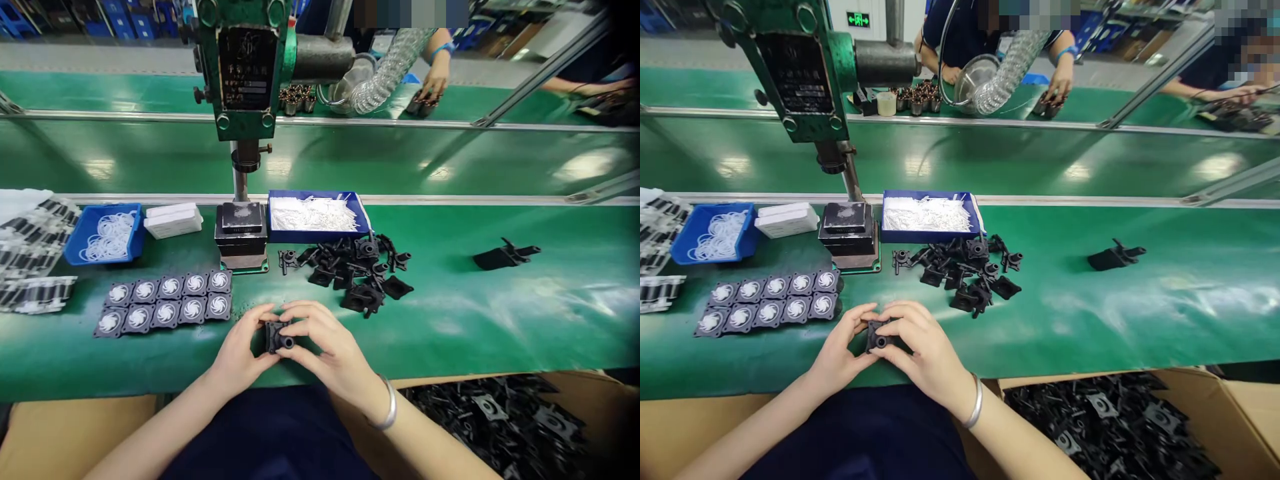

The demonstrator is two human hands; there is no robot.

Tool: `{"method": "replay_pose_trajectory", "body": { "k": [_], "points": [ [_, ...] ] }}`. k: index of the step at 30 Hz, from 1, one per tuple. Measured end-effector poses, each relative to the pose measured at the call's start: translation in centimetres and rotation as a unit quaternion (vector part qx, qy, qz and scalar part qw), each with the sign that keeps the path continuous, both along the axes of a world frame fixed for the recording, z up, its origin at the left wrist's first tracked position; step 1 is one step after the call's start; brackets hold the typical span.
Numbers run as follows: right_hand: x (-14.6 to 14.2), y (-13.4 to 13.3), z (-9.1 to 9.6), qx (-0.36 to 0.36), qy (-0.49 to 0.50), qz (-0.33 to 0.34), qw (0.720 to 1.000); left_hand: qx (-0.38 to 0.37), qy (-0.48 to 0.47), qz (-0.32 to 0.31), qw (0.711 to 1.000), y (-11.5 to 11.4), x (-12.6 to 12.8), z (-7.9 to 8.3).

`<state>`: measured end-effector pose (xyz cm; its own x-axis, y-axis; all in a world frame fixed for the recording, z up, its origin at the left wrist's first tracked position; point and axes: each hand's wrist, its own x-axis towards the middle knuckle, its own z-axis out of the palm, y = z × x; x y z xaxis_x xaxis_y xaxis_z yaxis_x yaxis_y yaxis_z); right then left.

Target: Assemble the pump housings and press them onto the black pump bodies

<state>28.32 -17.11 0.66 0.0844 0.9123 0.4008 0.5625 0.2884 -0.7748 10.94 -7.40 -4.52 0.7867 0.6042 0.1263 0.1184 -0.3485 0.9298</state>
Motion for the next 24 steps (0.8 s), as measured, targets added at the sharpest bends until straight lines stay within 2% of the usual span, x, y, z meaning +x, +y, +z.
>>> {"method": "replay_pose_trajectory", "body": {
  "k": [5, 16, 24],
  "points": [
    [-0.2, 0.8, -0.8, 0.006, -0.014, 0.008, 1.0, 0.018, 0.021, 0.01, 1.0, 0.0, -0.1, -0.1],
    [0.0, 0.8, -1.2, -0.034, -0.007, 0.038, 0.999, 0.038, 0.019, 0.01, 0.999, 0.1, -0.2, -0.4],
    [-0.1, 0.9, -1.9, -0.03, -0.01, 0.037, 0.999, -0.002, 0.019, 0.019, 1.0, 0.2, -0.2, 0.2]
  ]
}}
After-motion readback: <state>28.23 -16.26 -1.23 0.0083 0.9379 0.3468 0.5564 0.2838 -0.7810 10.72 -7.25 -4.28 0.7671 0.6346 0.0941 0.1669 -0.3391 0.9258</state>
